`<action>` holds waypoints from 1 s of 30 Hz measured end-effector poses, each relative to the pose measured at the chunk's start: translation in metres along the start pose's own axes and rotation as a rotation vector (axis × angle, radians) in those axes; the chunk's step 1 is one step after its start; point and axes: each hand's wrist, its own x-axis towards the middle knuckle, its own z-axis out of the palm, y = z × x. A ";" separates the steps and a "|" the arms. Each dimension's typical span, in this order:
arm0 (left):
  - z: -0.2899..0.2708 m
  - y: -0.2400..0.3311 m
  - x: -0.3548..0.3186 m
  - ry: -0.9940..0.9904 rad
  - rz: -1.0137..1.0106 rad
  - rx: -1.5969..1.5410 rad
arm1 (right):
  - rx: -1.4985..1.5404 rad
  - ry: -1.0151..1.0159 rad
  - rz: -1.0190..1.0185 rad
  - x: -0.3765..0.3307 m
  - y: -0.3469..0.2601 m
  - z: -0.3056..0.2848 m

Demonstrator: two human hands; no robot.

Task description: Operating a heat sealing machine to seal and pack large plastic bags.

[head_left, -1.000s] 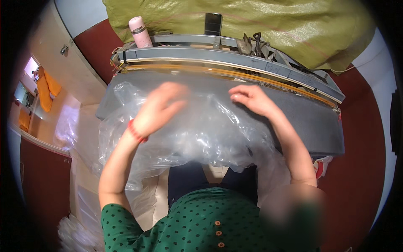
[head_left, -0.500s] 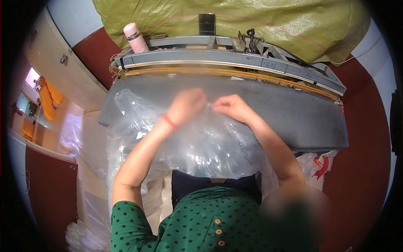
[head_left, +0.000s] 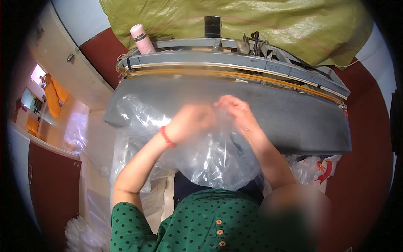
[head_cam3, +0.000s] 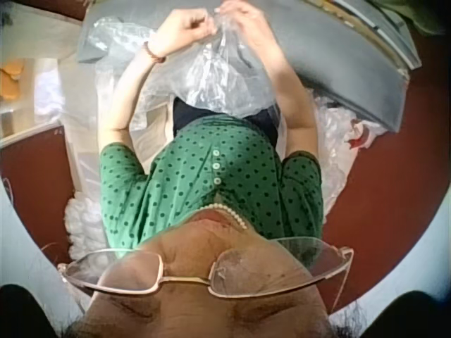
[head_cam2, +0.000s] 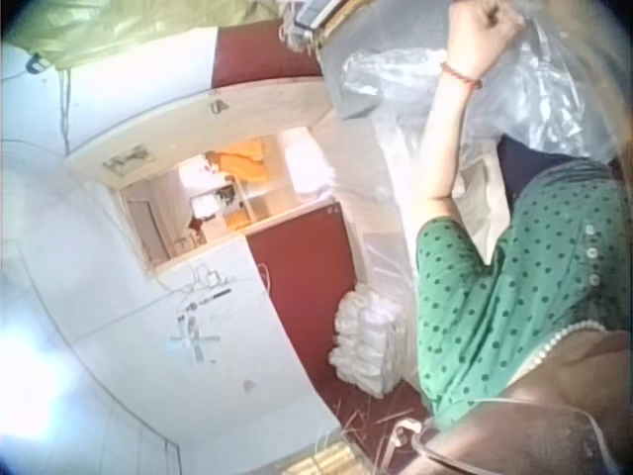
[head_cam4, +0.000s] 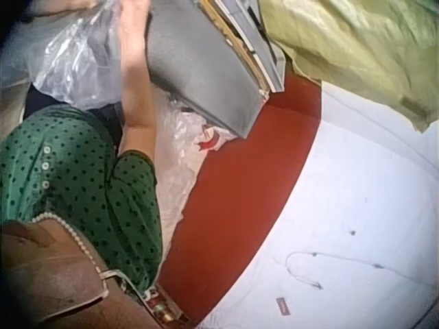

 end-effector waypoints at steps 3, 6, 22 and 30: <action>-0.007 0.013 -0.021 -0.393 -0.074 -0.465 | 0.349 0.259 -0.097 -0.013 0.010 -0.055; -0.005 0.002 -0.065 -0.663 0.096 -0.525 | -0.031 0.648 -0.332 -0.063 -0.011 -0.130; -0.285 -0.287 -0.300 -1.077 -0.916 1.085 | -1.122 1.711 -0.244 -0.381 -0.129 -0.465; -0.260 -0.137 -0.090 1.099 0.470 0.780 | -1.313 1.613 -0.117 -0.295 -0.115 -0.488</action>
